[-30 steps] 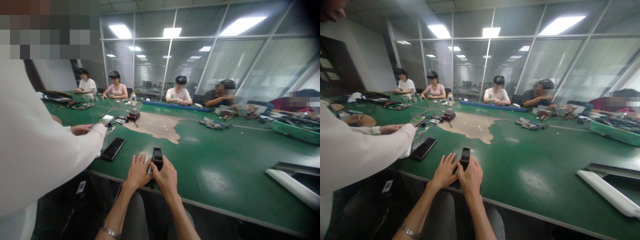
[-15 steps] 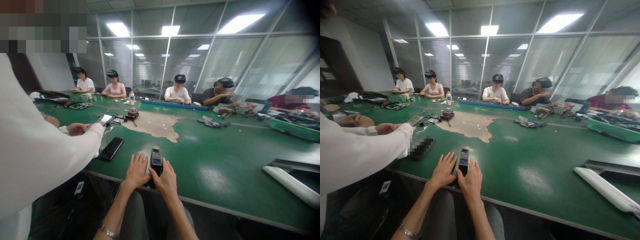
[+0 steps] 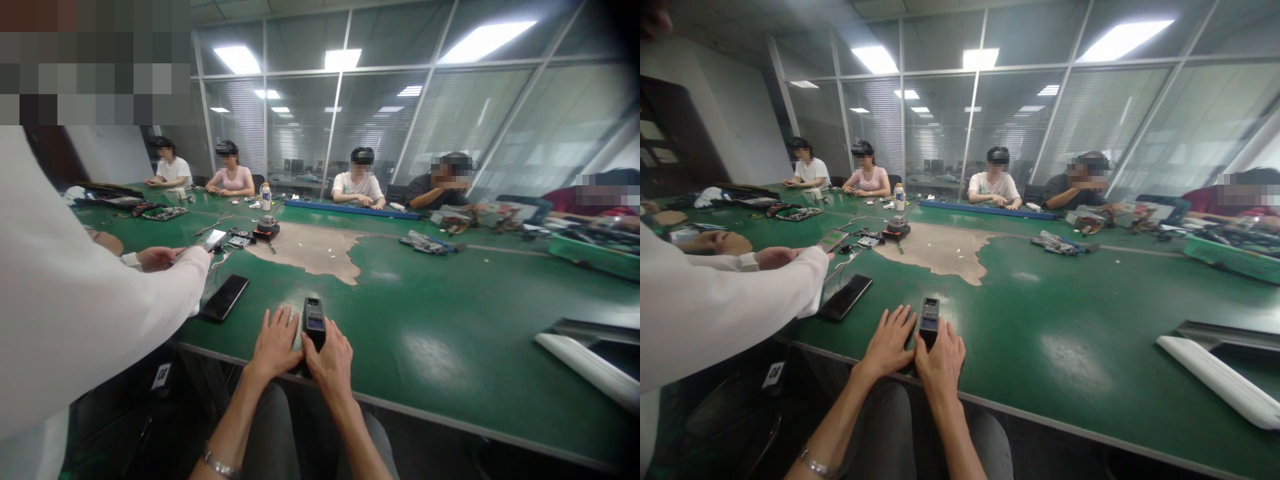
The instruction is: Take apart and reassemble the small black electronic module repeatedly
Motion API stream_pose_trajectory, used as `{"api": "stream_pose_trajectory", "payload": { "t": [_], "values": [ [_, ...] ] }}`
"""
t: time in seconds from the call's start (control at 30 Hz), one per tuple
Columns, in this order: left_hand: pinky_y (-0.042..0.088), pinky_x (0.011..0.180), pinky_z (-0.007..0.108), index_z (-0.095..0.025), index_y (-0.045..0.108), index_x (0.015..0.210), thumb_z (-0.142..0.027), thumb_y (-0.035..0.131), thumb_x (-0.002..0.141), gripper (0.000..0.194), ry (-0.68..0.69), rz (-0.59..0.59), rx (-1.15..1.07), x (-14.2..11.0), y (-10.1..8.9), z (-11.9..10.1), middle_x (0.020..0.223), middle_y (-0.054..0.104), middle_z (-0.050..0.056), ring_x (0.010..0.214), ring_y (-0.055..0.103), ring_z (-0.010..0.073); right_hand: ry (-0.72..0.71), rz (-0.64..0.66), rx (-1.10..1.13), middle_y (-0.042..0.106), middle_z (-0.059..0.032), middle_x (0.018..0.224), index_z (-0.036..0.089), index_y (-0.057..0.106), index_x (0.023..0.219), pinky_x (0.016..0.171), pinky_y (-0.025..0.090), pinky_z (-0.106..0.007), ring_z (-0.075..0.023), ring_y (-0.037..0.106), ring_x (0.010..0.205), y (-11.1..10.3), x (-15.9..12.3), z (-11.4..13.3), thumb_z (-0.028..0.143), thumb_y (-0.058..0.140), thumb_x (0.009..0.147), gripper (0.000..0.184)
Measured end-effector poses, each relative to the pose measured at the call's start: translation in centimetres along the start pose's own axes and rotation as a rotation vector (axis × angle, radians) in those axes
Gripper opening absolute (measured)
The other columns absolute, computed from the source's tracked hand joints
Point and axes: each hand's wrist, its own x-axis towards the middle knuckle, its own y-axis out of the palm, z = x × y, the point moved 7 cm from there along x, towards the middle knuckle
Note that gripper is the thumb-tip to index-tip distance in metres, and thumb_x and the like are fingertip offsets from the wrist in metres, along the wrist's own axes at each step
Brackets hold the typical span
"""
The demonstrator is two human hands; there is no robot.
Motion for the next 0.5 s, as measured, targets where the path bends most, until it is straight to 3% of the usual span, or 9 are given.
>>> {"api": "stream_pose_trajectory", "payload": {
  "t": [0.27,0.5],
  "values": [
    [0.015,0.119,0.057,-0.021,0.04,0.149,-0.062,0.047,0.091,0.071,0.004,-0.016,0.014,0.1,0.3,0.1,0.158,0.034,0.012,0.146,0.025,0.0329,-0.025,-0.061,0.274,0.065,-0.0144,0.121,0.014,0.057,0.127,0.098,0.045,-0.039,-0.0261,0.061,0.112,-2.5,1.4,0.8,0.047,0.057,0.085,0.053],
    [0.016,0.117,0.059,-0.03,0.04,0.149,-0.079,0.035,0.088,0.078,-0.009,-0.015,-0.023,0.2,0.2,0.0,0.158,0.034,0.011,0.147,0.024,0.0336,0.023,-0.134,0.327,0.065,-0.0122,0.125,0.017,0.056,0.129,0.101,0.043,-0.039,-0.0248,0.059,0.117,-5.5,2.1,-1.0,0.051,0.058,0.084,0.057]
  ]
}}
